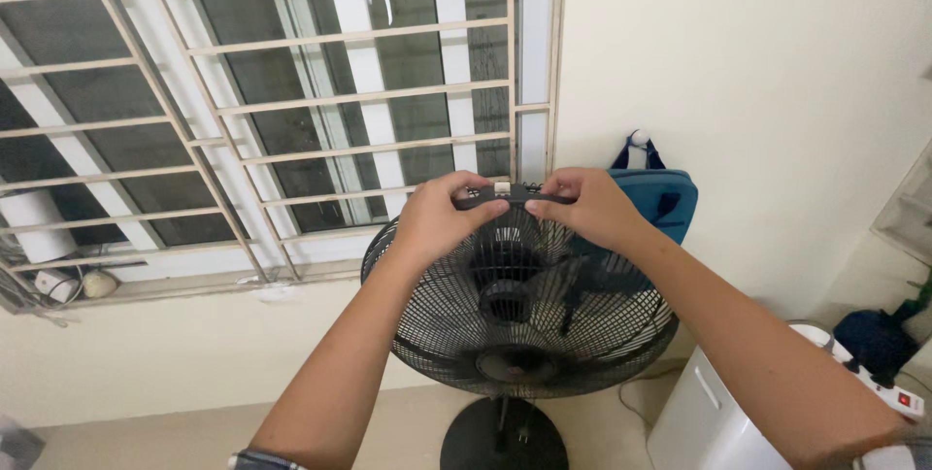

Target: The person assembles a standing fan by attaching the front grille to the fan head. They align the grille, secure it with a knob, and adjust the fan's orientation. The task is completed with the fan fully assembled.

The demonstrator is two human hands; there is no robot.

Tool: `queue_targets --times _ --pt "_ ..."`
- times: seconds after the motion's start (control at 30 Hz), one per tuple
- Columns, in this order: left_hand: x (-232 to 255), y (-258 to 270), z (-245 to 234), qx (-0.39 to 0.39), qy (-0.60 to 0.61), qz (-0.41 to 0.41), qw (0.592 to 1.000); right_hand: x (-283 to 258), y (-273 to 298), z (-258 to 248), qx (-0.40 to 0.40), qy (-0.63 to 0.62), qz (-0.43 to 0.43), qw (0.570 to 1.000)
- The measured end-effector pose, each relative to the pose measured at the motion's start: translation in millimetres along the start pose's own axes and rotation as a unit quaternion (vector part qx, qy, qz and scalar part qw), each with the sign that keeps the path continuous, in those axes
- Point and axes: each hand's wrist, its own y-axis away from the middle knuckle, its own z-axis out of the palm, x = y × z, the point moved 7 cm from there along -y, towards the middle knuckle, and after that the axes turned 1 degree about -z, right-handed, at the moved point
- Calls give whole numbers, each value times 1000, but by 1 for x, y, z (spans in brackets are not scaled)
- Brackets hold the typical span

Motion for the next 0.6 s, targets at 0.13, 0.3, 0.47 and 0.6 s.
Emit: queue_targets --times 0.13,0.3,0.47,0.6 --pt "3 -7 -2 23 7 13 1000 0 -2 -2 7 -5 6 1000" --pt "5 -3 -5 19 41 9 999 -8 3 -12 45 82 3 996" --pt "4 13 -4 36 48 -13 998 -12 16 -11 105 120 -21 987" --pt "10 21 -8 73 74 22 994 -11 23 -6 121 95 -19 988"
